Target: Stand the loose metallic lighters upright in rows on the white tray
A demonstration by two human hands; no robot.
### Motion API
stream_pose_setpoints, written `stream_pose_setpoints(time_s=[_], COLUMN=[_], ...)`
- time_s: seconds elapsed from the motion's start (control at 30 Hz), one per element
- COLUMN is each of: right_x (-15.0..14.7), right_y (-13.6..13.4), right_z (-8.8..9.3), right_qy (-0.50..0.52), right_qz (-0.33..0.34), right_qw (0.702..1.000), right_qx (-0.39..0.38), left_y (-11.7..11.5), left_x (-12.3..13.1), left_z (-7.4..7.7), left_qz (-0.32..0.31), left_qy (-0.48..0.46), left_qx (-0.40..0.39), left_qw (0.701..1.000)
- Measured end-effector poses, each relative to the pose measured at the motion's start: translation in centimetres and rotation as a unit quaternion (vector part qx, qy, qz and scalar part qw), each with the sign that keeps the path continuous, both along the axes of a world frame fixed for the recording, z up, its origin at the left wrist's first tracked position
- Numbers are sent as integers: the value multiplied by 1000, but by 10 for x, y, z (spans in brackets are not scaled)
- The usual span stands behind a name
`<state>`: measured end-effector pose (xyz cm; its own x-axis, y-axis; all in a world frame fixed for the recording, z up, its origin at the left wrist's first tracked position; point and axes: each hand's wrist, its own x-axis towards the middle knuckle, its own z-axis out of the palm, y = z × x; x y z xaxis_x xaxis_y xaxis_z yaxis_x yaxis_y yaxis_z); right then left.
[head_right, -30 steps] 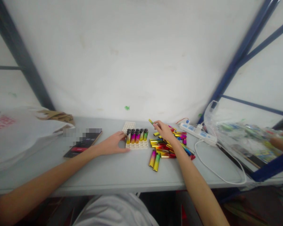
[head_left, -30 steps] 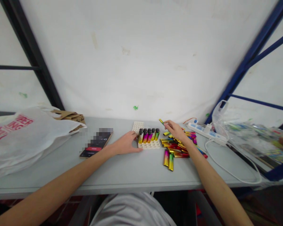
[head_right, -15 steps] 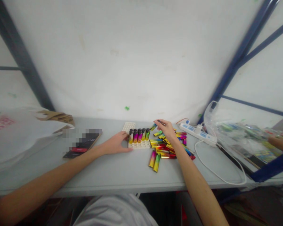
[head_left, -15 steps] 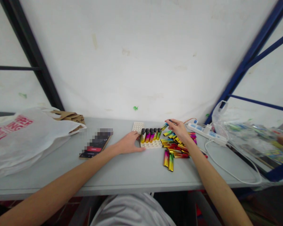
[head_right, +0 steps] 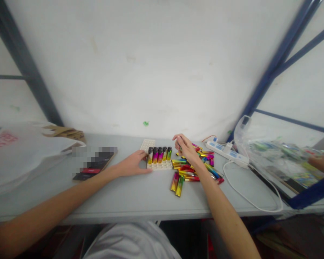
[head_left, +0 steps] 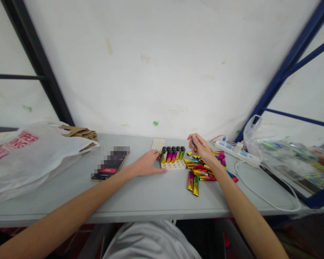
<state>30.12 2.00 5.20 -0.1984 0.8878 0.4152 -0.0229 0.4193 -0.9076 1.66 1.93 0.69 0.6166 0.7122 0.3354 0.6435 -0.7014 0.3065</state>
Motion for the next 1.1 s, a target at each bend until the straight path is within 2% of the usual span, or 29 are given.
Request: stream_pose_setpoints(time_s=[0.1, 0.23, 0.4, 0.5, 0.67, 0.9, 1.1], right_x=[-13, -24, -29, -31, -30, -30, -30], right_y=[-7, -11, -8, -8, -6, -8, -8], right_z=[0, -6, -14, -15, -15, -14, -14], right_qy=[-26, -73, -196, -226, -236, -258, -264], right_qz=[-9, -67, -176, -209, -219, -198, -219], right_qw=[1000, 995, 960, 945, 939, 937, 931], right_qx=[-12, 2, 99, 115, 118, 128, 126], left_y=[0, 0, -1, -1, -1, 0, 0], left_x=[0, 0, 0, 0, 0, -1, -1], left_z=[0, 1, 1, 1, 1, 0, 0], left_qz=[-1, -2, 1, 4, 8, -1, 2], left_qy=[3, 6, 7, 17, 14, 8, 6], left_qx=[-3, -1, 3, 1, -7, -2, -8], left_qw=[1000, 1000, 1000, 1000, 1000, 1000, 1000])
